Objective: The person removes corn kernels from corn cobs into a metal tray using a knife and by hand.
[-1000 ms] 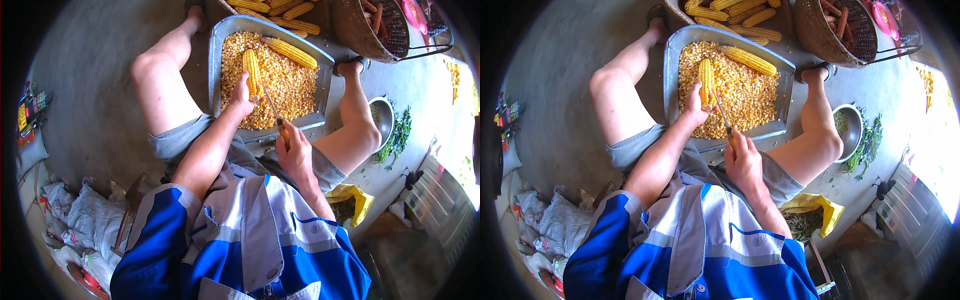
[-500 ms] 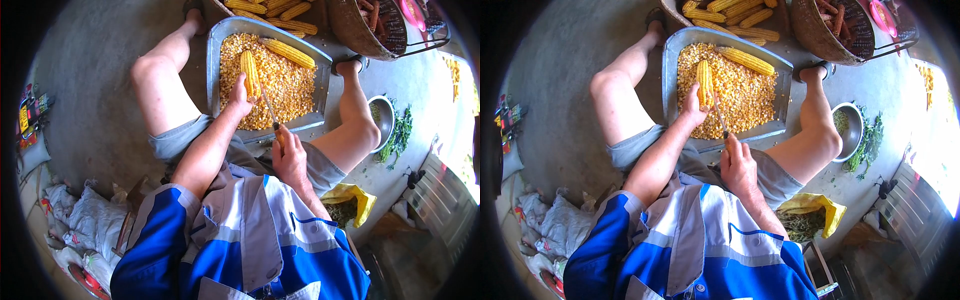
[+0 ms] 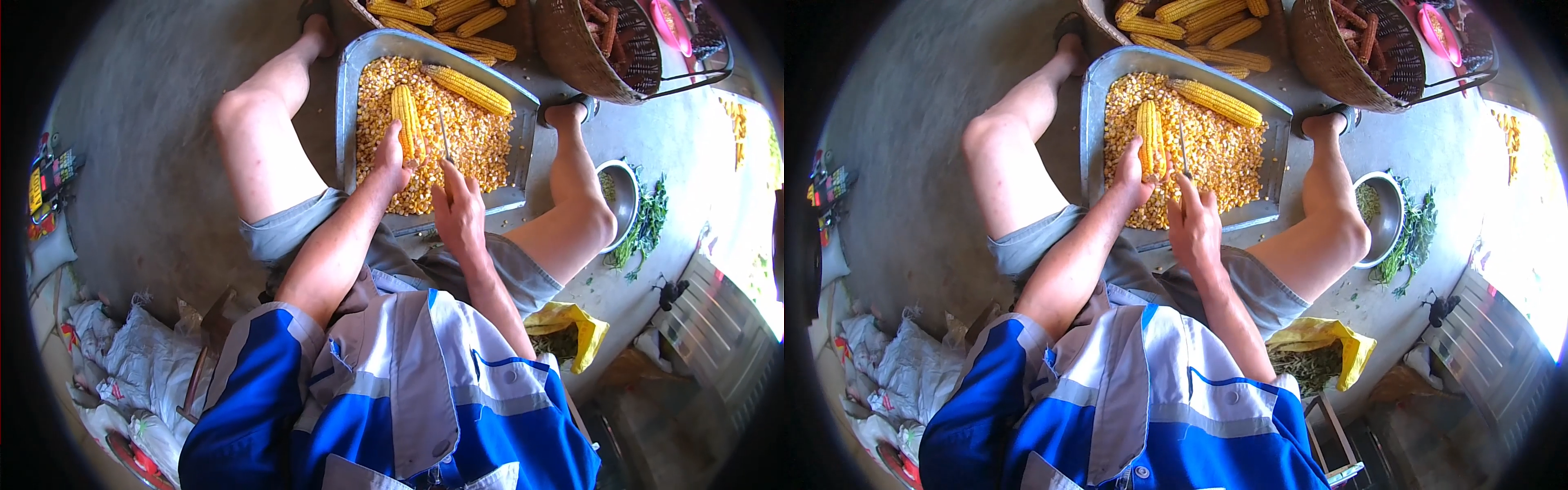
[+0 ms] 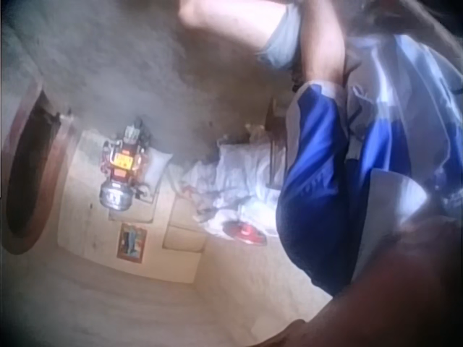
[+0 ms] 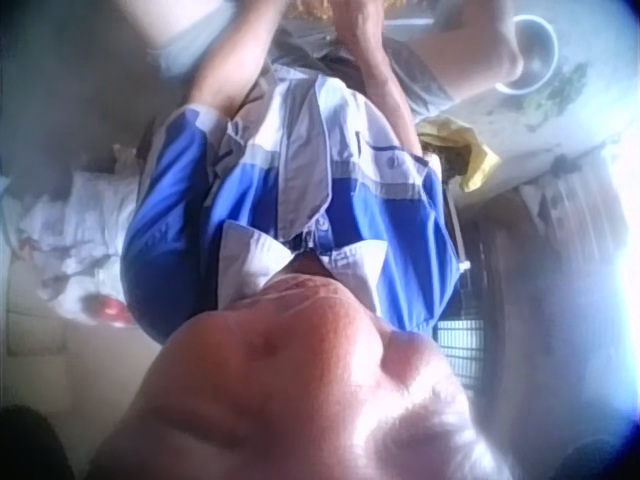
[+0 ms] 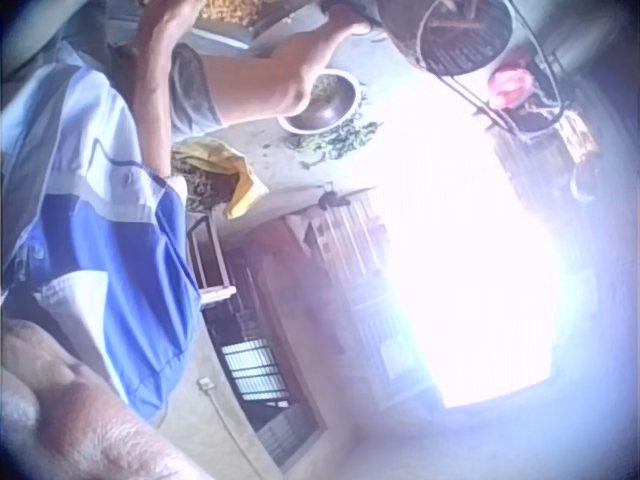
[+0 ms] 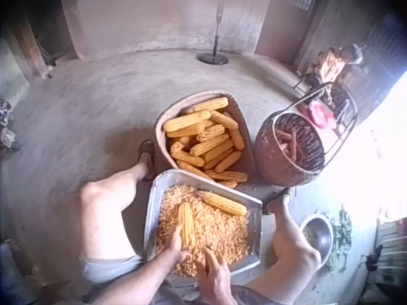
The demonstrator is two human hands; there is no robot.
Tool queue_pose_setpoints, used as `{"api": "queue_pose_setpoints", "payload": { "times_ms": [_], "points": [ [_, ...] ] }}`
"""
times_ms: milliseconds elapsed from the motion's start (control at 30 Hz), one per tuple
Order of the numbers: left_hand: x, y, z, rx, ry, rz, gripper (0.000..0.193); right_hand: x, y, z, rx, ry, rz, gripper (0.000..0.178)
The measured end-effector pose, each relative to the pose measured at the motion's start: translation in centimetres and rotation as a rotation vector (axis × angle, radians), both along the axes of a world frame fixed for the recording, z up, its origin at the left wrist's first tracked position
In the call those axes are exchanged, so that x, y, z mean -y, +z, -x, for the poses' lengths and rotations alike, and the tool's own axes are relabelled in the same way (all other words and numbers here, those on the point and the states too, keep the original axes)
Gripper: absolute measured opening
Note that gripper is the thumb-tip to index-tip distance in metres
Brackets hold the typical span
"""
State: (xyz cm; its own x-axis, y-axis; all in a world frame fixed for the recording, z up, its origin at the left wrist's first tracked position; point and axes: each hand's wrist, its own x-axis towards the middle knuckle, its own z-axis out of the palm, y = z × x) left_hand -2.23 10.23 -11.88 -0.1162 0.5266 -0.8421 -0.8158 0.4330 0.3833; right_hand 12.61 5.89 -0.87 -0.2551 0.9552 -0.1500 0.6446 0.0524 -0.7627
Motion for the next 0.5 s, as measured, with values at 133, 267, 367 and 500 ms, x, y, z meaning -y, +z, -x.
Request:
{"api": "queue_pose_setpoints", "payload": {
  "times_ms": [133, 267, 367, 500],
  "points": [
    [0.0, 0.6, -0.3, 0.042, 0.021, -0.071, 0.046, -3.5, -3.3, 2.1, 0.064, 0.098, 0.001, 0.06],
    [0.0, 0.8, -0.1, 0.063, 0.039, -0.061, 0.042, -5.7, -5.6, 2.7, 0.026, 0.28, -0.005, 0.05],
    [0.2, 0.5, 0.1, 0.073, 0.051, -0.06, 0.042, -6.2, -5.4, 2.9, -0.008, 0.36, 0.011, 0.041],
    [0.3, 1.1, -0.3, 0.054, 0.017, -0.062, 0.044, -4.5, -5.3, 2.6, 0.058, 0.241, 0.033, 0.03]
  ]
}}
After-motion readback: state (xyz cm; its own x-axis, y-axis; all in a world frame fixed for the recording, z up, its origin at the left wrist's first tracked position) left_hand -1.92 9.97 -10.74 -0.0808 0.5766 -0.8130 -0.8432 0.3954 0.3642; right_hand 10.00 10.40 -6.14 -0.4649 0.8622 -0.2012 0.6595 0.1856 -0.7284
